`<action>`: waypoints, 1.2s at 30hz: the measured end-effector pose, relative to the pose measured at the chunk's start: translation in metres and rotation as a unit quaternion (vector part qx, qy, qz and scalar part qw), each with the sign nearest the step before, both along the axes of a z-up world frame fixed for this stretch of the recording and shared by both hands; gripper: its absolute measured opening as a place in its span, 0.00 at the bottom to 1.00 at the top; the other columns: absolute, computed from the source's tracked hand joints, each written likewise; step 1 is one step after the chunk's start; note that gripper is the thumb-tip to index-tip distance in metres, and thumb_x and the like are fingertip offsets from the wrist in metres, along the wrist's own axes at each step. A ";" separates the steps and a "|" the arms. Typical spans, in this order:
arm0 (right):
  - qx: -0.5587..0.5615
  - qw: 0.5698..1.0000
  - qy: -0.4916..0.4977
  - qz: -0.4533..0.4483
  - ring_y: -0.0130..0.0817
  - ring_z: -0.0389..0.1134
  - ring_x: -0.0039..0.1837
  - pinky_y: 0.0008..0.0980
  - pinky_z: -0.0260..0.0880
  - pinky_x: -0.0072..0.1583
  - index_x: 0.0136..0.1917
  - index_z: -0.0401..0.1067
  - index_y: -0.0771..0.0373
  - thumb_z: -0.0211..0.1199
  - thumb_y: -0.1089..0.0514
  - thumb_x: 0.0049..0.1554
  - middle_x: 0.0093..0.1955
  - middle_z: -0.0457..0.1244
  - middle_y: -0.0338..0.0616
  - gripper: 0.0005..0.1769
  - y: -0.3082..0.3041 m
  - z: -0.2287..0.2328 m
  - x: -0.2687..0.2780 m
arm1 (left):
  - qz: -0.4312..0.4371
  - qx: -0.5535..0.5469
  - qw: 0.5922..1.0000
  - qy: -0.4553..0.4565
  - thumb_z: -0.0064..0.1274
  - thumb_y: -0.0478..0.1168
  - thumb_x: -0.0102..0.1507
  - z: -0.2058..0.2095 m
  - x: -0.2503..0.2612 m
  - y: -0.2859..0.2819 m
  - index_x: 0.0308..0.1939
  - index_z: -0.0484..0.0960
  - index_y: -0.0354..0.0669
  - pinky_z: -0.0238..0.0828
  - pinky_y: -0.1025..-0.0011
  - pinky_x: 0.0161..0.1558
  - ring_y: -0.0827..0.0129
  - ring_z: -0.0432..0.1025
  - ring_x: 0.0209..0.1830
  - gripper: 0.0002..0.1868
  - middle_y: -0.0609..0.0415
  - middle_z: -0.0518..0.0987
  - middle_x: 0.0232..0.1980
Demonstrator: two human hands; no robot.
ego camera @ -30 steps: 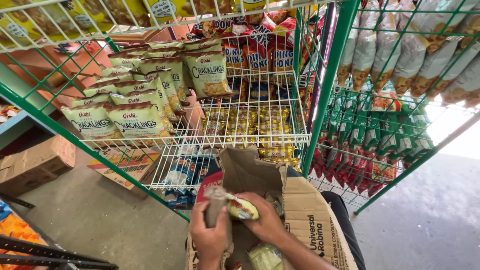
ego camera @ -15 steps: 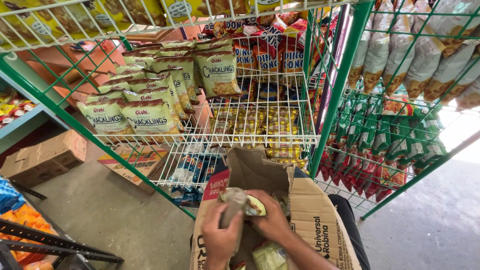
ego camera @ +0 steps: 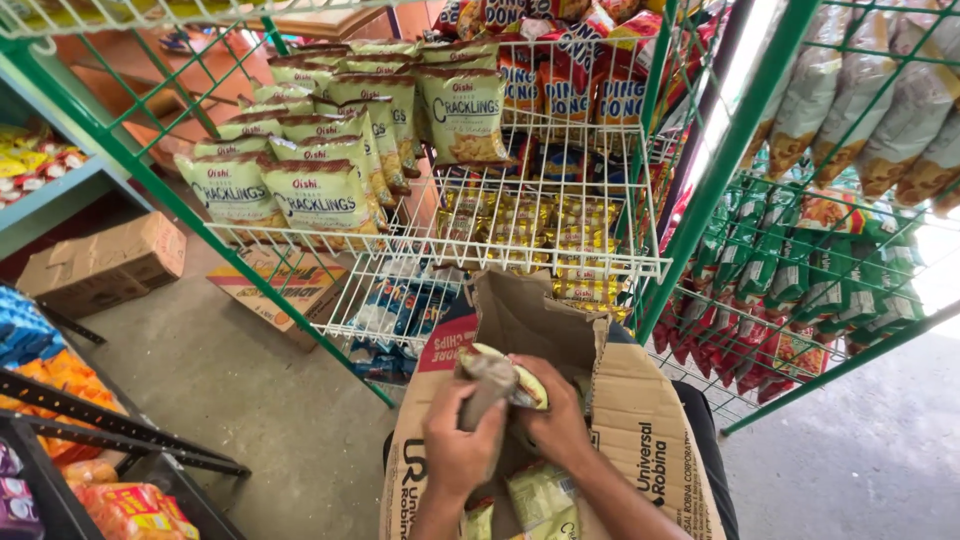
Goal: Wiping bags of snacks with a cloth and arranging them on a retail display rack.
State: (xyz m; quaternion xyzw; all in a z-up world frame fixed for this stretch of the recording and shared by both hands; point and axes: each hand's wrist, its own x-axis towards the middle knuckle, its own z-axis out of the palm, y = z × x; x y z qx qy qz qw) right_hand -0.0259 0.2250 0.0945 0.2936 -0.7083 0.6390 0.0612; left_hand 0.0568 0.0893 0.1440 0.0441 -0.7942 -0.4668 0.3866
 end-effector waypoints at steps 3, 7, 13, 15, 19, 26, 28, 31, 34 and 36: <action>-0.005 1.000 0.000 -0.013 0.42 0.70 0.66 0.36 0.68 0.67 0.65 0.70 0.63 0.61 0.80 0.41 0.63 0.68 0.49 0.37 0.002 -0.002 -0.002 | -0.080 -0.003 0.997 0.001 0.67 0.35 0.55 0.010 0.005 0.010 0.42 0.80 0.34 0.75 0.64 0.42 0.55 0.78 0.39 0.15 0.45 0.81 0.40; -0.001 1.000 0.006 -0.022 0.41 0.70 0.66 0.35 0.68 0.66 0.65 0.70 0.63 0.63 0.79 0.43 0.63 0.68 0.48 0.36 0.003 0.008 0.000 | -0.124 -0.007 0.992 0.005 0.67 0.35 0.55 0.020 0.012 0.007 0.41 0.80 0.34 0.75 0.64 0.42 0.56 0.78 0.38 0.15 0.46 0.80 0.39; -0.028 0.996 -0.080 0.019 0.34 0.70 0.63 0.33 0.69 0.65 0.67 0.70 0.62 0.64 0.77 0.44 0.61 0.70 0.45 0.36 0.000 -0.008 -0.002 | -0.134 -0.029 0.990 0.007 0.67 0.35 0.53 0.022 0.011 0.001 0.40 0.80 0.34 0.75 0.63 0.41 0.55 0.78 0.37 0.15 0.46 0.80 0.39; -0.031 0.993 -0.109 0.026 0.30 0.70 0.61 0.31 0.70 0.64 0.66 0.71 0.63 0.66 0.75 0.43 0.60 0.71 0.44 0.36 0.001 -0.008 -0.004 | -0.009 -0.055 0.998 -0.030 0.67 0.37 0.53 0.012 0.006 -0.001 0.40 0.80 0.35 0.74 0.64 0.37 0.57 0.78 0.34 0.15 0.48 0.79 0.37; -0.029 0.995 -0.089 0.037 0.28 0.70 0.60 0.30 0.70 0.62 0.64 0.72 0.65 0.73 0.73 0.43 0.59 0.70 0.44 0.35 0.005 0.003 -0.002 | 0.105 -0.038 0.993 -0.036 0.66 0.38 0.54 0.011 0.003 -0.014 0.40 0.79 0.36 0.73 0.63 0.36 0.58 0.77 0.34 0.15 0.48 0.79 0.37; -0.023 0.985 -0.167 0.034 0.26 0.70 0.58 0.30 0.70 0.61 0.66 0.70 0.64 0.69 0.73 0.43 0.58 0.71 0.42 0.36 -0.001 -0.002 -0.001 | 0.051 0.015 0.998 -0.039 0.66 0.38 0.56 0.010 0.005 -0.001 0.40 0.80 0.37 0.73 0.63 0.37 0.58 0.77 0.33 0.13 0.48 0.80 0.36; -0.023 0.986 -0.165 0.032 0.26 0.70 0.59 0.30 0.69 0.62 0.67 0.68 0.64 0.67 0.73 0.43 0.58 0.70 0.42 0.37 0.001 -0.019 -0.008 | -0.006 0.010 0.999 -0.043 0.66 0.38 0.55 0.016 0.008 0.008 0.40 0.80 0.38 0.74 0.63 0.36 0.59 0.77 0.33 0.13 0.48 0.80 0.36; -0.036 0.989 -0.137 0.037 0.27 0.70 0.60 0.31 0.69 0.64 0.67 0.69 0.65 0.64 0.73 0.46 0.60 0.71 0.42 0.33 0.006 -0.038 -0.016 | -0.108 -0.041 0.993 -0.009 0.66 0.37 0.55 0.019 0.011 0.012 0.42 0.80 0.37 0.75 0.62 0.39 0.57 0.78 0.36 0.14 0.47 0.79 0.38; -0.045 0.987 -0.140 0.065 0.28 0.71 0.60 0.31 0.70 0.64 0.66 0.71 0.65 0.64 0.73 0.47 0.59 0.71 0.42 0.32 0.006 -0.019 -0.011 | -0.067 -0.078 0.995 -0.006 0.67 0.36 0.55 0.014 0.008 0.007 0.42 0.81 0.38 0.76 0.61 0.39 0.55 0.78 0.37 0.15 0.48 0.80 0.39; -0.026 0.983 -0.159 0.088 0.28 0.70 0.57 0.31 0.71 0.61 0.66 0.70 0.65 0.68 0.72 0.44 0.57 0.71 0.42 0.34 0.004 -0.009 -0.007 | 0.053 -0.103 0.993 -0.005 0.66 0.36 0.54 0.012 0.007 0.000 0.41 0.80 0.38 0.75 0.59 0.38 0.54 0.78 0.36 0.14 0.47 0.80 0.38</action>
